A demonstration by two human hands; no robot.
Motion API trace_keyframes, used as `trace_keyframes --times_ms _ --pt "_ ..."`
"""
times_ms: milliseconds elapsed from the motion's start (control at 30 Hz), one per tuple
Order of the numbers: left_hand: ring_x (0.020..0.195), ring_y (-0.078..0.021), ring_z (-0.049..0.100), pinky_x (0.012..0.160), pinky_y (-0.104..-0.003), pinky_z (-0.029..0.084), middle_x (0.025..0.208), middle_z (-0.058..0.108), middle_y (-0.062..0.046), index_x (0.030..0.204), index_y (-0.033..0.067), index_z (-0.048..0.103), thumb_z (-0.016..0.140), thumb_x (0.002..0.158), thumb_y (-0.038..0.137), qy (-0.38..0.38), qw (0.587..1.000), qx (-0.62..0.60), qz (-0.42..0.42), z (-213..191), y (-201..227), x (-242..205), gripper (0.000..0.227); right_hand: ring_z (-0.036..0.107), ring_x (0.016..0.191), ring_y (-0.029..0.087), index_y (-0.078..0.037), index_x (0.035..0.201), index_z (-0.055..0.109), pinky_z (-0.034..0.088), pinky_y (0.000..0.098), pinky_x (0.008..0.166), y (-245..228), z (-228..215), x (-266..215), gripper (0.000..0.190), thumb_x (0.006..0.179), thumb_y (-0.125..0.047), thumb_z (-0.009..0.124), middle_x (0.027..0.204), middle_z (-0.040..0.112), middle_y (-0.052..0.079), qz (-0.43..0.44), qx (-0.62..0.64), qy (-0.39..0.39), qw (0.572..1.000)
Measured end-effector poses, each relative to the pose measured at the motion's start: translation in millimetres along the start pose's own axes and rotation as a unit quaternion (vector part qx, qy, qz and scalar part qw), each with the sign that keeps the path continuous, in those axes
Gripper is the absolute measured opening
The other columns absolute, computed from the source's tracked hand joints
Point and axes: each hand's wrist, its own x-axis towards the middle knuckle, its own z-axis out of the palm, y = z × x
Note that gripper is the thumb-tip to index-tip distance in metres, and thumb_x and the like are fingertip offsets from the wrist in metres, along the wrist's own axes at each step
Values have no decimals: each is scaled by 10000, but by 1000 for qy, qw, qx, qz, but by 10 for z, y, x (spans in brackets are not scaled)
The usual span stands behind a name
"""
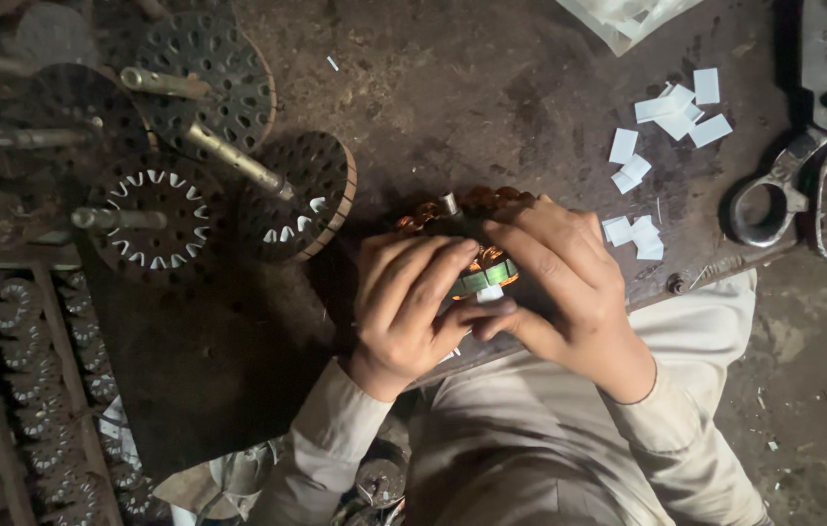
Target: The person inserts small white insulating pieces into the slots of a copper-wound rotor armature and uses a blue-handled screwdriver to press them into place. The person rotates the armature to access different slots and continues inserting pieces throughout the clip.
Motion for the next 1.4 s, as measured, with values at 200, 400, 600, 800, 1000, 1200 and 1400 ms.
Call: trace_keyframes --times_ms 200,400,600,800,1000,1200,1400 --pt "1065 -294 677 970 -453 548 1178 671 -105 1280 21 645 840 940 332 4 1000 -11 -13 -3 16 -8 500 647 1225 387 27 1256 652 480 442 1007 -5 22 12 695 825 -503 776 1279 648 173 -9 12 15 1000" --pt "1093 -314 684 997 -480 552 1197 676 -115 1273 7 648 812 946 302 10 1000 6 -2 16 -6 -23 470 656 1216 376 19 1234 658 485 446 1021 -6 20 34 648 840 -480 782 1261 654 168 -3 11 21 1000" --pt "1085 -317 673 975 -471 540 1194 669 -118 1258 4 645 828 930 295 20 1000 6 -1 12 -5 -34 475 657 1218 383 27 1236 659 479 429 1003 -24 48 12 649 833 -463 794 1269 658 178 -10 8 21 1000" --pt "1106 -306 656 1004 -451 531 1245 646 -107 1305 32 617 848 932 260 22 1000 -2 0 26 -7 -32 495 640 1207 374 23 1238 643 478 438 1012 -46 23 25 659 801 -438 819 1258 647 170 -12 2 26 1000" --pt "1215 -326 617 1089 -451 509 1333 616 -121 1388 40 576 784 896 100 -27 998 -42 -31 -76 -12 -48 537 626 1129 299 49 1207 590 533 348 987 -478 29 -60 452 897 -224 772 1200 608 191 130 33 199 971" --pt "1219 -341 614 1092 -449 497 1315 617 -133 1394 40 582 664 780 -54 -47 997 -47 -49 -102 6 -108 626 673 740 162 41 1055 688 549 316 666 -671 200 -229 180 946 -100 667 856 713 101 472 555 109 676" --pt "1242 -342 602 1127 -470 487 1344 619 -109 1409 76 581 660 814 -57 -31 997 -46 -49 -82 -16 -121 614 616 725 163 11 980 600 496 301 685 -741 475 -185 110 1017 -88 631 843 653 85 391 575 222 683"
